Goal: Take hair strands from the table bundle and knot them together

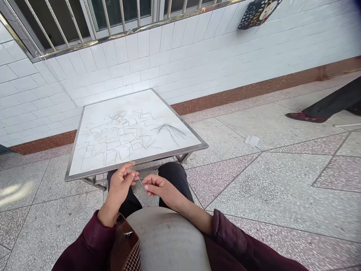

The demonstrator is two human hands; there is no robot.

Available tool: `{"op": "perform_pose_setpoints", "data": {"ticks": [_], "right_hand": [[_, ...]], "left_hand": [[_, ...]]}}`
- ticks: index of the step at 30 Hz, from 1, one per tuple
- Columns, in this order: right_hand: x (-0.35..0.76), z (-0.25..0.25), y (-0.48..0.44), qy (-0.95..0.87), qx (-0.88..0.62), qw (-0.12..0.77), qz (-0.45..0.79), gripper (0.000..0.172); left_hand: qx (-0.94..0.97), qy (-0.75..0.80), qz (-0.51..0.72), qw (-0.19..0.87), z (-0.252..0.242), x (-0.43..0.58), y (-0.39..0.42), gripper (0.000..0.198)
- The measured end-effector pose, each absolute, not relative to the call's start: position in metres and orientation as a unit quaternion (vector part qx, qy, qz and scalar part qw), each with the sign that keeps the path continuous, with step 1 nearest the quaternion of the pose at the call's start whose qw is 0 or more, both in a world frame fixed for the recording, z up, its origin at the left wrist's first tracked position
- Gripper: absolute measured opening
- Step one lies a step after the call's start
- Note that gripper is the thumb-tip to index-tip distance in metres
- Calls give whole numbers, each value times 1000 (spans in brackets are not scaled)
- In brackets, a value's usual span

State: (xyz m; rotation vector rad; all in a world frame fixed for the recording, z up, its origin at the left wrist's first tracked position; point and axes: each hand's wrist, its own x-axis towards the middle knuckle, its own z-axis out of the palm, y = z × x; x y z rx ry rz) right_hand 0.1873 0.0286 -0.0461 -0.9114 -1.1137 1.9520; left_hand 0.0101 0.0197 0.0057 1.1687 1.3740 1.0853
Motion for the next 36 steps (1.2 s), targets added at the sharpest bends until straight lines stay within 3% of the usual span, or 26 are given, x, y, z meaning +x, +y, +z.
{"op": "perform_pose_setpoints", "data": {"ticks": [7, 13, 19, 30, 36], "right_hand": [[194, -45, 31, -320, -363, 399, 779, 31], [192, -44, 31, -280, -356, 459, 764, 28], [185, -45, 30, -237, -351, 503, 754, 26], [172, -46, 20, -278, -330, 408, 804, 25], [180, -56, 20, -283, -335, 371, 819, 35]], "left_hand": [[416, 535, 489, 548, 12, -8, 25, 55], [257, 500, 566, 603, -14, -11, 31, 34], [295, 464, 493, 674, -38, 23, 27, 37], [313, 502, 531, 606, -24, 31, 29, 37], [303, 524, 535, 589, -17, 16, 30, 37]]}}
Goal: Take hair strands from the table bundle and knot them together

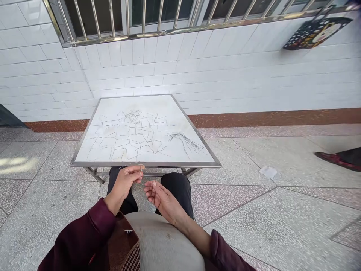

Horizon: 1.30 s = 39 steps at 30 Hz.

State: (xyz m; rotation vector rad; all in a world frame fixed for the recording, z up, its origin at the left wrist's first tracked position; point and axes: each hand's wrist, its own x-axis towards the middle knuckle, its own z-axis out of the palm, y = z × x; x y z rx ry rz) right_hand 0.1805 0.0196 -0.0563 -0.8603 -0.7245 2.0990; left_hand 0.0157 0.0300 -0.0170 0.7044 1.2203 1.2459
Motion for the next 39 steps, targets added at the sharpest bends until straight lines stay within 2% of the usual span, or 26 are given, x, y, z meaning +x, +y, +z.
{"op": "perform_pose_setpoints", "data": {"ticks": [4, 13, 23, 31, 39], "right_hand": [[184, -63, 21, -281, -348, 372, 813, 35], [183, -68, 26, -267, -354, 375, 814, 24], [186, -71, 32, -262, -387, 376, 800, 29], [188, -74, 36, -420, -405, 373, 721, 34], [182, -62, 34, -393, -394, 351, 753, 33]], "left_hand": [[295, 515, 541, 597, -11, 11, 30, 37], [321, 513, 549, 577, -21, 11, 31, 38], [318, 501, 562, 576, -27, 9, 31, 39], [254, 484, 580, 604, -21, -9, 35, 40], [239, 404, 589, 658, -11, -15, 32, 34]]}}
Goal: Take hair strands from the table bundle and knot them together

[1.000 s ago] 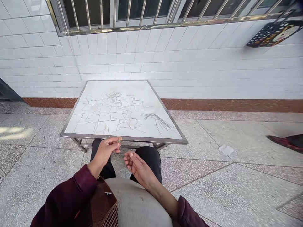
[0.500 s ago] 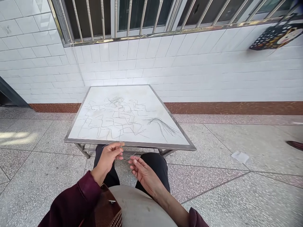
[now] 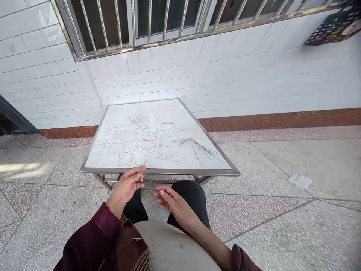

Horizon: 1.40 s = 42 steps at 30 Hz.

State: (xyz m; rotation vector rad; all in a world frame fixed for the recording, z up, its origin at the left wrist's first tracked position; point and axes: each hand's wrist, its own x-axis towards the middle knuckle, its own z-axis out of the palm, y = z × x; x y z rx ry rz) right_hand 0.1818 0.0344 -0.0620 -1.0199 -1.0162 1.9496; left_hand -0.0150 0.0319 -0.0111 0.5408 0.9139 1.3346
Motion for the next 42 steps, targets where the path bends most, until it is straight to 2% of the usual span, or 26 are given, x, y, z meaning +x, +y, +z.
{"op": "perform_pose_setpoints", "data": {"ticks": [5, 9, 19, 22, 24, 27, 32, 42], "right_hand": [[175, -45, 32, -333, -328, 344, 814, 40], [173, -39, 32, -351, -322, 379, 793, 29], [178, -53, 38, -337, -340, 416, 773, 30], [178, -58, 48, -340, -357, 424, 760, 32], [176, -61, 57, -345, -364, 427, 753, 34], [168, -61, 77, -360, -369, 428, 743, 36], [136, -65, 117, -364, -365, 419, 747, 35], [80, -97, 159, -320, -397, 392, 766, 20]], "left_hand": [[268, 358, 562, 696, -11, -8, 28, 33], [293, 388, 533, 693, -16, -4, 27, 33], [366, 427, 511, 650, -48, 0, 33, 43], [482, 475, 466, 570, -73, -5, 37, 47], [595, 529, 407, 448, -93, -13, 41, 48], [659, 553, 375, 345, -120, -29, 41, 39], [732, 532, 336, 263, -154, -48, 33, 17], [782, 512, 298, 193, -179, -62, 33, 27]]}}
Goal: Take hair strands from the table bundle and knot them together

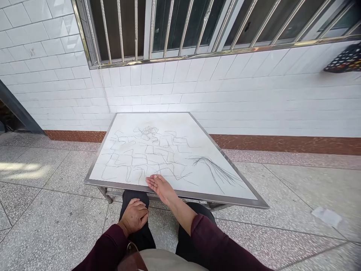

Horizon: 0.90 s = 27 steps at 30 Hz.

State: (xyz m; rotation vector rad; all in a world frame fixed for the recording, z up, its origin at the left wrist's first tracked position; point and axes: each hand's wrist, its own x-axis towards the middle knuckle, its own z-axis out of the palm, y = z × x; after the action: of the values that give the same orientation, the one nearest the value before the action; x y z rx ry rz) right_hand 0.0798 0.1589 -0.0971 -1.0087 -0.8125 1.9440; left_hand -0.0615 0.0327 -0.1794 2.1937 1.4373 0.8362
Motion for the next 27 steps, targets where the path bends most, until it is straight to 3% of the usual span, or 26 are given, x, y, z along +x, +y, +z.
{"op": "perform_pose_setpoints", "data": {"ticks": [9, 16, 19, 25, 27], "right_hand": [[80, -91, 159, -302, -439, 362, 765, 7], [95, -69, 152, -310, -458, 339, 761, 44], [102, -64, 146, -323, -458, 323, 763, 51], [122, -70, 143, -415, -457, 340, 710, 25], [136, -79, 145, -469, -461, 371, 656, 23]], "left_hand": [[801, 494, 320, 111, -187, -66, 33, 26], [800, 494, 327, 95, -195, -64, 35, 24], [800, 497, 324, 95, -193, -65, 35, 23], [803, 502, 308, 93, -190, -65, 34, 24], [804, 504, 302, 92, -188, -65, 34, 24]]}}
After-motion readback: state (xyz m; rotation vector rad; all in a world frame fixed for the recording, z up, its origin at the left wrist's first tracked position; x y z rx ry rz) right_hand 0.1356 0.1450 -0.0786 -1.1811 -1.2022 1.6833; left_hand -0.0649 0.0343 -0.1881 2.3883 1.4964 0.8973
